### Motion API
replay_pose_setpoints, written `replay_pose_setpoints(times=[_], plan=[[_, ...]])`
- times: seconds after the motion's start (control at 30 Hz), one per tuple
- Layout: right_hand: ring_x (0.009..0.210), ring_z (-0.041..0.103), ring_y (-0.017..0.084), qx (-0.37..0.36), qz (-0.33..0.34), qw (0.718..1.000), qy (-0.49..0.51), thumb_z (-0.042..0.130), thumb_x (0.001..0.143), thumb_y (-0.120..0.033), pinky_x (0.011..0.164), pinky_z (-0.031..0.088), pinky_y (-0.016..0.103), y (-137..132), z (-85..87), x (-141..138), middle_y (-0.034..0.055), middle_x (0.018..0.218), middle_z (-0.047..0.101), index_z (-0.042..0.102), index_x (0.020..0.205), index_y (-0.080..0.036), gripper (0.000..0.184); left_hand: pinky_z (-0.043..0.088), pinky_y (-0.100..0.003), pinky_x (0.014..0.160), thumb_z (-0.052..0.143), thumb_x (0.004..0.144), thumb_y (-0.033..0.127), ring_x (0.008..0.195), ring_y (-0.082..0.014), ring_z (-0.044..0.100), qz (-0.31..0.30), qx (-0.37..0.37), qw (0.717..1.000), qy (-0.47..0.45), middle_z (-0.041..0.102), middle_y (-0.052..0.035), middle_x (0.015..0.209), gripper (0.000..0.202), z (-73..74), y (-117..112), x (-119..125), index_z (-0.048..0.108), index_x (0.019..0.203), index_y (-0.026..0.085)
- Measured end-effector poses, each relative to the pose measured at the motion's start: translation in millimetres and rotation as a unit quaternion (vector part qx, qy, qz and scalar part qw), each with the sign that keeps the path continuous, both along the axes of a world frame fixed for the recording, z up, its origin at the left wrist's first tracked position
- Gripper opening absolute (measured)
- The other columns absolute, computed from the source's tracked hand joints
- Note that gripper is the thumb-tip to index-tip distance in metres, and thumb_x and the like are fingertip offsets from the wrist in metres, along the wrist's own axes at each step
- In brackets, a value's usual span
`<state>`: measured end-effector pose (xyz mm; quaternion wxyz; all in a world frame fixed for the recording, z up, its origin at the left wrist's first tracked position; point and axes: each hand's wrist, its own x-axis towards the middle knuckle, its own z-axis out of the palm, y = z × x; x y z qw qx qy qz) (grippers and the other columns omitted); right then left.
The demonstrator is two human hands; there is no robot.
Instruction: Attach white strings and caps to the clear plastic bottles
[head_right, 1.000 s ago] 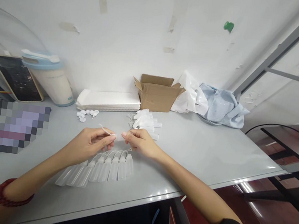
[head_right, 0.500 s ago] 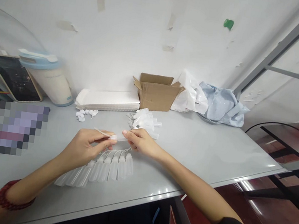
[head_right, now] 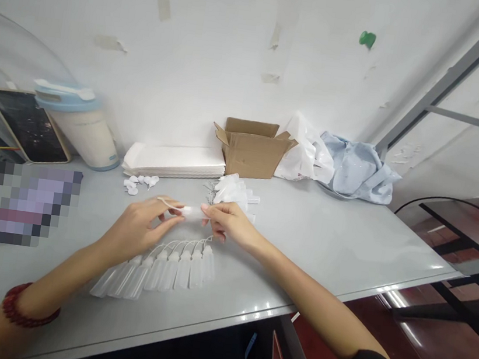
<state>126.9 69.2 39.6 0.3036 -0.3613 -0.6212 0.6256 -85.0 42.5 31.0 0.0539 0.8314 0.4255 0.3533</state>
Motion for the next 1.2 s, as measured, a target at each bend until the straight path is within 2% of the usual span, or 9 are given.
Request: replay_pose_setpoints(times=[0.07, 0.17, 0.27, 0.37, 0.43, 0.57, 0.7, 0.83, 1.2], plan=[[0.042, 0.036, 0.007, 0.062, -0.035, 0.997, -0.007, 0.054, 0.084, -0.051, 0.047, 0.031, 0.024, 1.6, 3.3, 2.6, -0.0075, 0.046, 0.031, 0.053, 0.062, -0.015, 0.042, 0.053, -0.038, 0.077, 0.048, 0.089, 0.026, 0.091, -0.0243, 0.062, 0.059, -0.013, 0.997, 0.038, 0.069, -0.0092, 0.095, 0.019, -0.7, 7.9, -12.0, 0.063, 0.095, 0.015], [0.049, 0.039, 0.009, 0.169, -0.112, 0.978, -0.04, 0.053, 0.085, -0.05, 0.052, 0.032, 0.024, 8.7, 5.7, 8.8, -0.0037, 0.052, 0.042, 0.051, 0.062, -0.016, 0.042, 0.047, -0.046, 0.087, 0.037, 0.089, 0.019, 0.103, -0.03, 0.056, 0.143, 0.017, 0.984, 0.103, 0.067, -0.0138, 0.102, 0.03, -4.7, 23.2, -35.5, 0.062, 0.103, 0.012], [0.059, 0.046, 0.012, 0.278, -0.199, 0.933, -0.111, 0.052, 0.086, -0.049, 0.056, 0.035, 0.025, 21.6, 3.0, 17.0, 0.0004, 0.064, 0.053, 0.062, 0.081, -0.015, 0.036, 0.044, -0.049, 0.09, 0.032, 0.086, 0.013, 0.11, -0.0329, 0.051, 0.182, 0.028, 0.971, 0.152, 0.064, -0.0152, 0.112, 0.037, -11.0, 36.6, -56.4, 0.062, 0.11, 0.012], [0.071, 0.053, 0.016, 0.342, -0.24, 0.893, -0.17, 0.051, 0.087, -0.044, 0.061, 0.039, 0.026, 36.3, -3.4, 25.9, 0.0068, 0.085, 0.065, 0.066, 0.098, -0.015, 0.034, 0.044, -0.05, 0.089, 0.032, 0.084, 0.011, 0.111, -0.0338, 0.05, 0.196, 0.02, 0.962, 0.188, 0.064, -0.0143, 0.113, 0.041, -18.3, 43.9, -66.7, 0.062, 0.112, 0.013], [0.075, 0.055, 0.018, 0.356, -0.246, 0.881, -0.194, 0.05, 0.088, -0.039, 0.063, 0.041, 0.028, 44.3, -8.1, 30.7, 0.0092, 0.095, 0.067, 0.066, 0.103, -0.016, 0.032, 0.044, -0.05, 0.087, 0.033, 0.085, 0.012, 0.113, -0.0349, 0.048, 0.202, 0.014, 0.957, 0.208, 0.064, -0.0141, 0.116, 0.04, -23.1, 45.9, -67.9, 0.062, 0.112, 0.013], [0.075, 0.054, 0.018, 0.384, -0.236, 0.863, -0.228, 0.051, 0.088, -0.03, 0.067, 0.042, 0.03, 52.5, -14.9, 35.1, 0.0095, 0.091, 0.068, 0.066, 0.107, -0.015, 0.029, 0.045, -0.048, 0.086, 0.034, 0.086, 0.014, 0.115, -0.0351, 0.046, 0.205, 0.012, 0.951, 0.229, 0.061, -0.0126, 0.122, 0.039, -29.5, 47.6, -65.9, 0.062, 0.113, 0.014], [0.077, 0.053, 0.019, 0.412, -0.241, 0.849, -0.225, 0.053, 0.087, -0.029, 0.068, 0.043, 0.031, 54.9, -17.9, 35.9, 0.0087, 0.095, 0.069, 0.067, 0.106, -0.018, 0.026, 0.045, -0.047, 0.086, 0.036, 0.087, 0.015, 0.112, -0.0339, 0.047, 0.202, 0.018, 0.95, 0.236, 0.062, -0.0109, 0.12, 0.037, -31.4, 48.9, -64.8, 0.063, 0.111, 0.016], [0.084, 0.055, 0.021, 0.421, -0.234, 0.844, -0.237, 0.054, 0.086, -0.029, 0.07, 0.044, 0.033, 57.2, -20.2, 37.0, 0.0086, 0.099, 0.069, 0.067, 0.105, -0.02, 0.025, 0.045, -0.047, 0.083, 0.036, 0.086, 0.013, 0.113, -0.0338, 0.046, 0.201, 0.013, 0.95, 0.239, 0.061, -0.0095, 0.122, 0.039, -32.3, 48.9, -62.7, 0.062, 0.113, 0.02], [0.092, 0.056, 0.023, 0.432, -0.226, 0.837, -0.249, 0.056, 0.085, -0.026, 0.072, 0.045, 0.035, 53.5, -16.8, 38.1, 0.01, 0.1, 0.064, 0.066, 0.104, -0.019, 0.022, 0.044, -0.049, 0.084, 0.034, 0.083, 0.009, 0.115, -0.0353, 0.045, 0.198, -0.005, 0.948, 0.248, 0.06, -0.0114, 0.124, 0.046, -36.5, 50.5, -61.6, 0.062, 0.117, 0.02]])
